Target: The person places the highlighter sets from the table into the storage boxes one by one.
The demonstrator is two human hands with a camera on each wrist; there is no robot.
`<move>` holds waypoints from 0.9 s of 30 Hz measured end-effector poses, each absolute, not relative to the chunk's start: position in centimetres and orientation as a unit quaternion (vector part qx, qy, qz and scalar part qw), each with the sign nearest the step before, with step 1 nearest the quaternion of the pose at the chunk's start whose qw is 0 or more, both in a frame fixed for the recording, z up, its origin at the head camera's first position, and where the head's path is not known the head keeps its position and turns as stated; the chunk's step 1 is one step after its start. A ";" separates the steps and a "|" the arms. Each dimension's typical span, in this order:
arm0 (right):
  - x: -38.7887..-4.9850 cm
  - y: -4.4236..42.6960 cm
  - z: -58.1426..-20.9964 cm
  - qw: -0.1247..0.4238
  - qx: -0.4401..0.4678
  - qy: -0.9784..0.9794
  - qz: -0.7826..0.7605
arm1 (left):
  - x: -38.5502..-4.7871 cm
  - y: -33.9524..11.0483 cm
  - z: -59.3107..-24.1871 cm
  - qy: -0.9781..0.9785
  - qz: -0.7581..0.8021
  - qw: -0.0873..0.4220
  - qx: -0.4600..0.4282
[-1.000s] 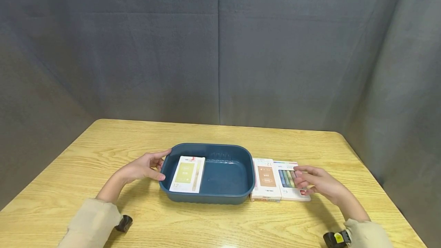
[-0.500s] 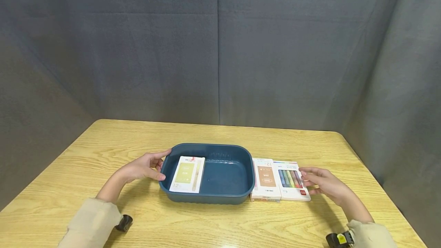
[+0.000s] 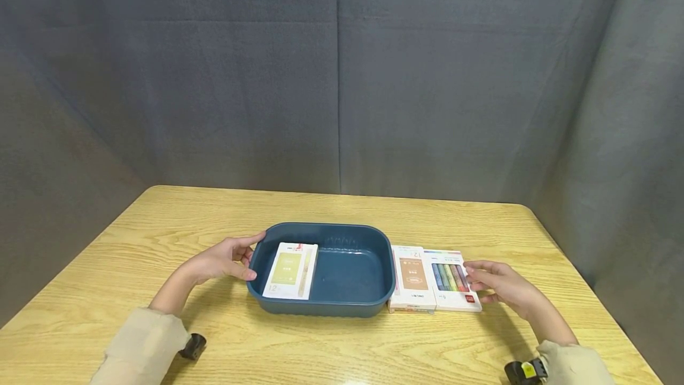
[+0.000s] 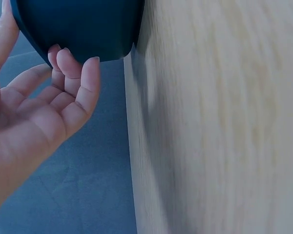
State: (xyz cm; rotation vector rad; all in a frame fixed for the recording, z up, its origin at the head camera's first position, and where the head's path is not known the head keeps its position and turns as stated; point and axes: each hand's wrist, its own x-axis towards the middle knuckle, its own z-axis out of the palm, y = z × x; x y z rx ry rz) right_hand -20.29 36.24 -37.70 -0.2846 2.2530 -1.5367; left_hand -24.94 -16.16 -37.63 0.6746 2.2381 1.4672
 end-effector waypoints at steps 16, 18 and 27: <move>-20.4 36.2 -38.1 0.202 -0.065 0.815 -0.539 | -25.0 -16.2 -37.6 0.786 0.533 0.200 0.242; -20.4 36.2 -38.1 0.201 -0.069 0.818 -0.534 | -25.0 -16.2 -37.6 0.785 0.534 0.200 0.244; -20.5 36.0 -38.1 0.201 -0.098 0.810 -0.542 | -25.1 -16.2 -37.6 0.787 0.525 0.202 0.253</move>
